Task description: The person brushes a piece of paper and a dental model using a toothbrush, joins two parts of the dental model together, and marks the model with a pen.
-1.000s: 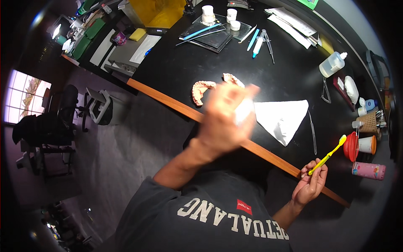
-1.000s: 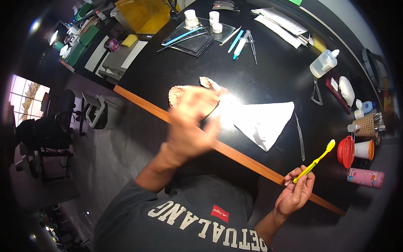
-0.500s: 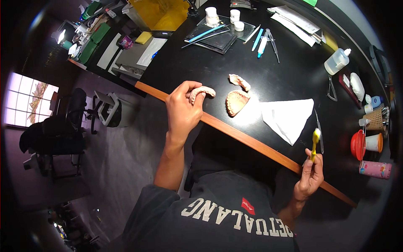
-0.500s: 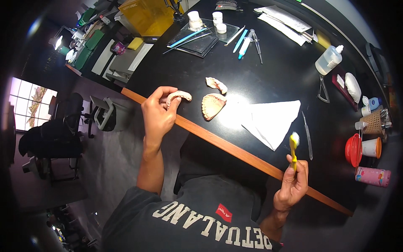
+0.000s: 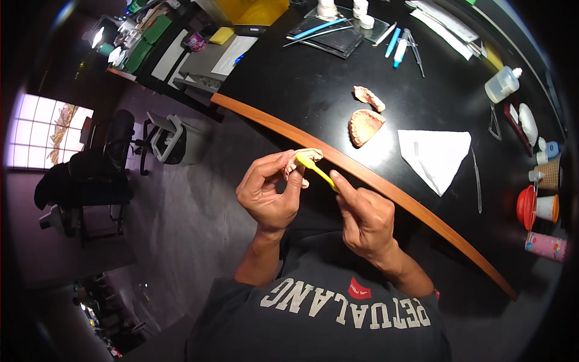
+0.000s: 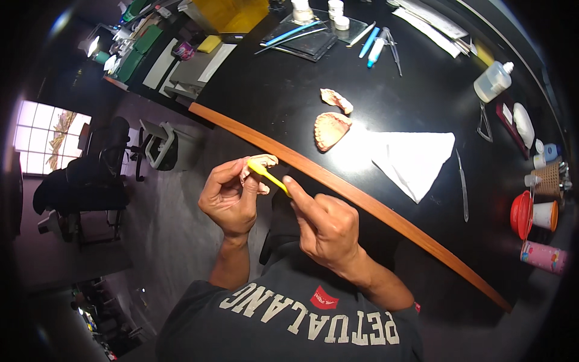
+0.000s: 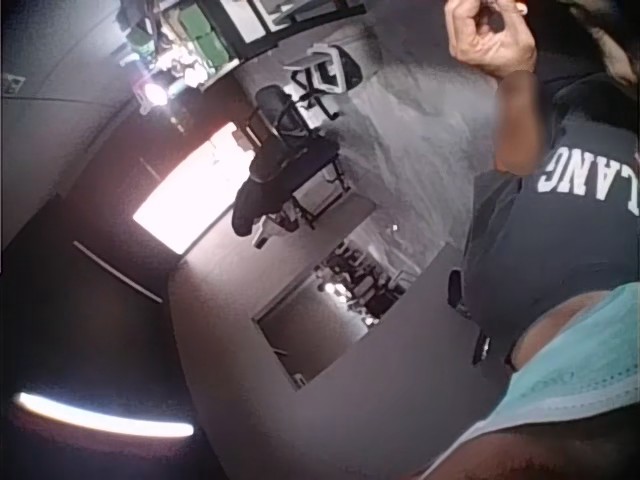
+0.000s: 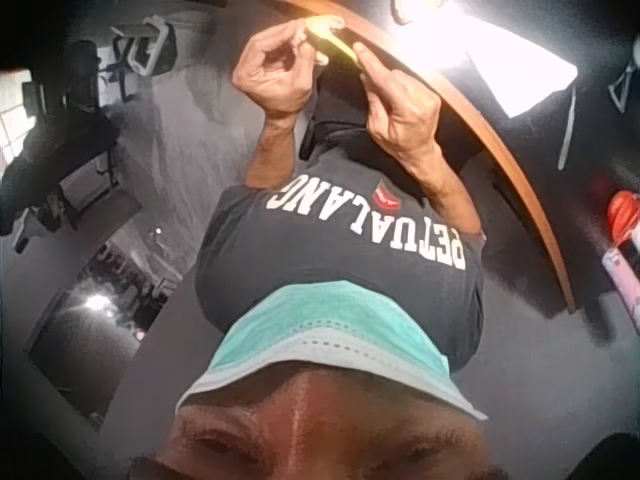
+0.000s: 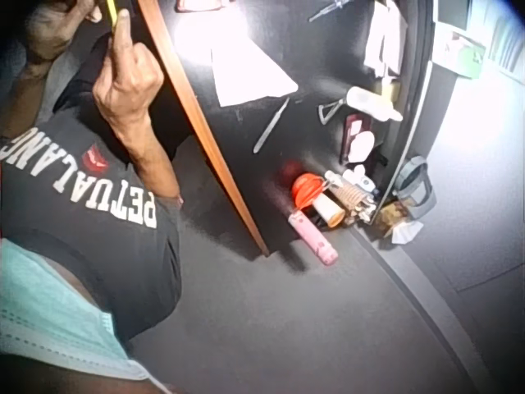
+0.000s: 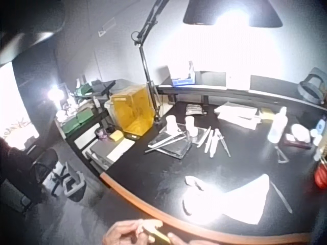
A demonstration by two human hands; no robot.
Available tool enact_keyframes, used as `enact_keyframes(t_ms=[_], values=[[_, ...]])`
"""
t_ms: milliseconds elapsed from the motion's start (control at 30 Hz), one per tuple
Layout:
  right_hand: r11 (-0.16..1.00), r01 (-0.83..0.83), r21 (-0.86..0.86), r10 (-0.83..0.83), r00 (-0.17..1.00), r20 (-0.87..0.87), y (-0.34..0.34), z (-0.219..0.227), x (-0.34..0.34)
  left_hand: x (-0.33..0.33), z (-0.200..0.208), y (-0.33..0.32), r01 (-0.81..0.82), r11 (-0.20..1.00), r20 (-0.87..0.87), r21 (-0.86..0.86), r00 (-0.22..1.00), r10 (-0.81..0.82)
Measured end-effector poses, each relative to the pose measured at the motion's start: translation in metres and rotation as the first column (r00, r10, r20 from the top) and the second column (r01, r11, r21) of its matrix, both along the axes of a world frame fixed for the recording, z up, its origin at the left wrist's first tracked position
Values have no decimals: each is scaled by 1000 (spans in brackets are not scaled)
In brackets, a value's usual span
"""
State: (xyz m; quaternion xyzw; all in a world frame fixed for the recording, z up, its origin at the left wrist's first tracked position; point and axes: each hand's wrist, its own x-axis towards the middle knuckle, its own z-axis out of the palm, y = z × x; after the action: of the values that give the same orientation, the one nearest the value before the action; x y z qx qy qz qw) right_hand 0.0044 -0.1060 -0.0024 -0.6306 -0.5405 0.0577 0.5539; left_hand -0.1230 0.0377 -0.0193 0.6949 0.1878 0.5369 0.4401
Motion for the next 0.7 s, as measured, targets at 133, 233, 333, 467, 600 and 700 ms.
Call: enact_keyframes(t_ms=[133, 233, 333, 467, 600, 700], values=[[999, 49, -24, -50, 998, -30, -17, -8, 1, -4, -9, 3, -53, 999, -18, 2, 998, 53], [998, 68, -5, -68, 995, -75, -18, 4, 1, -2, -8, 2, -91, 996, 13, 11, 996, 91], [999, -35, 30, 37, 997, -66, -6, 8, 1, 0, -5, -2, -68, 996, 56, 59, 996, 65], [999, -44, 10, 44, 996, -82, -8, -16, -7, -3, -10, 2, -52, 993, 6, 110, 999, 52], [999, -2, -43, -5, 987, -160, -29, -20, -8, -2, -16, 5, -126, 977, -15, 170, 991, 131], [999, 38, 23, -34, 987, -157, -27, -8, -5, -1, -15, 5, -146, 950, -18, 276, 987, 157]])
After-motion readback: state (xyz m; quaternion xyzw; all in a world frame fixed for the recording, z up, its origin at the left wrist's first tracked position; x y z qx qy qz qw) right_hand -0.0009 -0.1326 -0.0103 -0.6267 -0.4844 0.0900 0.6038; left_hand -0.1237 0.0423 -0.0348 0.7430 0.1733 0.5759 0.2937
